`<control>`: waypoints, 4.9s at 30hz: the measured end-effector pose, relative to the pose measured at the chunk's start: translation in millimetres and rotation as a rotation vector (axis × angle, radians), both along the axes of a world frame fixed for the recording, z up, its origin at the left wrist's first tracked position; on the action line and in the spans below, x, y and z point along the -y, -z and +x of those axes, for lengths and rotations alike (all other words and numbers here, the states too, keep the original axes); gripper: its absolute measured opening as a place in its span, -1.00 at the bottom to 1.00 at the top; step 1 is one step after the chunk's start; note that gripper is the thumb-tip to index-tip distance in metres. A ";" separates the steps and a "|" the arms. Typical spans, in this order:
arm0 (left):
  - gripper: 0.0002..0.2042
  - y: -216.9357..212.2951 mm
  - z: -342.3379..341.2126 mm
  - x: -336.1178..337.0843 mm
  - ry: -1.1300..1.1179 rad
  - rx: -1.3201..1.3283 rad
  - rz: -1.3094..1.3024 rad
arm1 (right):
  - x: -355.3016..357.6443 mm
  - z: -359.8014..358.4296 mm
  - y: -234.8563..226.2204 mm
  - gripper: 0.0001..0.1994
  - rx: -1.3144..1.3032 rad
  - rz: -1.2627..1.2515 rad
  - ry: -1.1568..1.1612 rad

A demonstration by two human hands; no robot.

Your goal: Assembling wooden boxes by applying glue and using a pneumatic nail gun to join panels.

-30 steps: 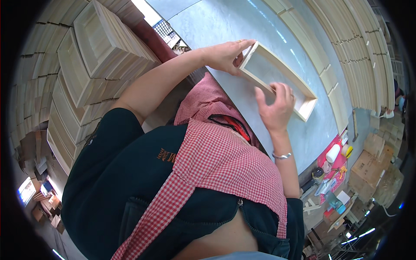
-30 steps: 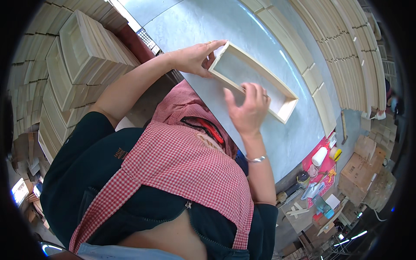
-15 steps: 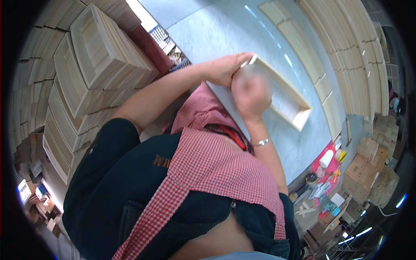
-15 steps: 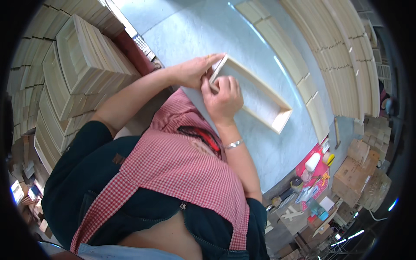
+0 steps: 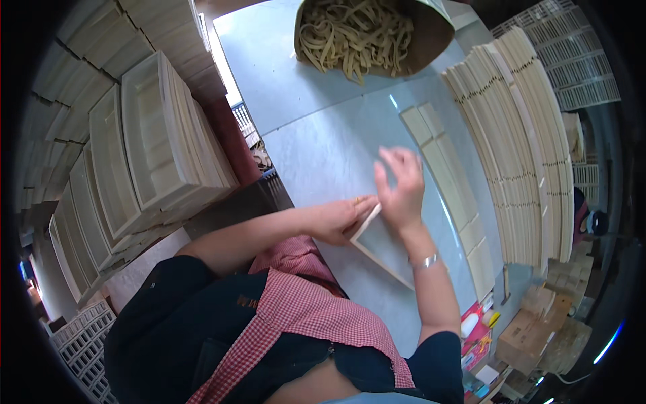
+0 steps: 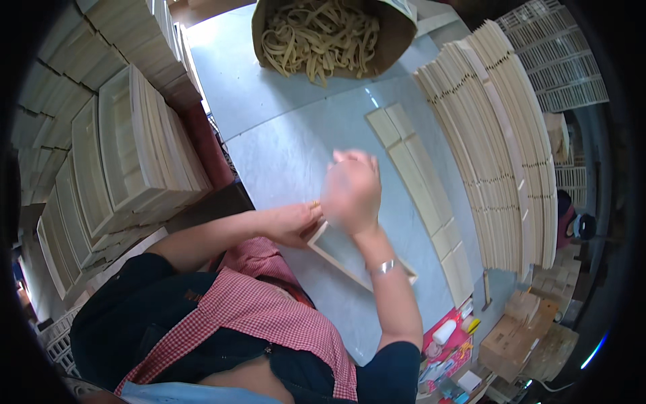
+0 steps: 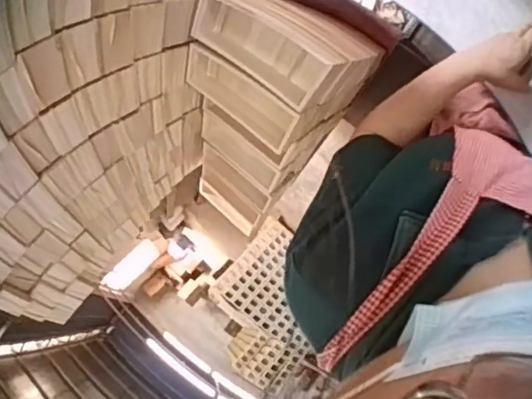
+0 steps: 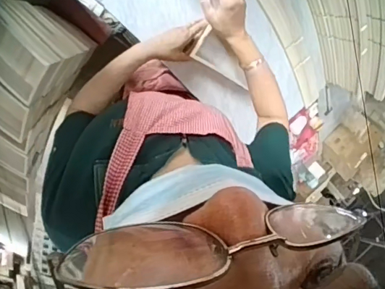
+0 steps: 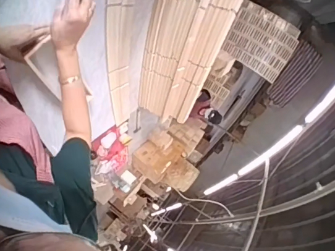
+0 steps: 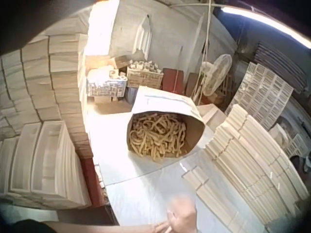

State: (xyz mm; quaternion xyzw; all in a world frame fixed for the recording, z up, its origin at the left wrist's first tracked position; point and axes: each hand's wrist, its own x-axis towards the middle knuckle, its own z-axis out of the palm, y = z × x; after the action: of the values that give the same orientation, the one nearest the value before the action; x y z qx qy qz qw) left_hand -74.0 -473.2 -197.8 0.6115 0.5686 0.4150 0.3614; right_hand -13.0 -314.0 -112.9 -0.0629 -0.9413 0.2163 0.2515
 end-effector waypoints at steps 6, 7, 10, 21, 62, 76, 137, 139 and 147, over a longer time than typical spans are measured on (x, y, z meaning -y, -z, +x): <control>-0.03 -1.7 5.0 -5.4 -0.020 -0.016 0.007 | -66.3 -160.9 69.1 -0.76 -0.056 0.156 -0.009; -0.04 -9.6 4.2 -6.2 0.012 0.015 -0.043 | -76.8 -172.5 81.7 -0.81 0.024 0.158 0.052; -0.05 -5.8 -3.5 -3.8 0.023 0.043 -0.082 | -72.0 -171.3 88.7 -0.88 0.138 0.129 0.065; -0.09 -4.0 -1.5 -3.8 -0.007 -0.058 -0.111 | -47.5 58.0 1.3 -0.86 0.061 -0.251 0.194; 0.08 -13.3 -4.8 -7.2 -0.119 -0.451 -0.081 | -11.4 345.3 10.1 -0.57 0.307 -0.182 0.755; 0.08 1.9 -0.6 -9.6 -0.142 -0.600 -0.095 | -38.0 316.7 43.7 -0.74 0.154 -0.178 0.757; -0.91 -40.5 9.1 14.5 -0.277 0.764 -0.580 | 12.1 179.6 34.9 -0.51 -0.495 -0.243 0.484; -0.90 -45.0 17.5 19.2 -0.307 0.783 -0.572 | -39.3 261.3 35.9 -0.56 -0.532 -0.147 0.772; -0.75 -54.7 44.1 23.3 -0.544 0.057 -0.376 | -134.3 552.7 52.4 -0.34 0.506 -0.175 1.940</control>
State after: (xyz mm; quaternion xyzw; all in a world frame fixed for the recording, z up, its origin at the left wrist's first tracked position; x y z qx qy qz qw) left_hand -29.9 -496.5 -143.0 0.3480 0.7674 0.4009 0.3596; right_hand 539.7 -179.8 -165.3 -0.8646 -0.4900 -0.0333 0.1062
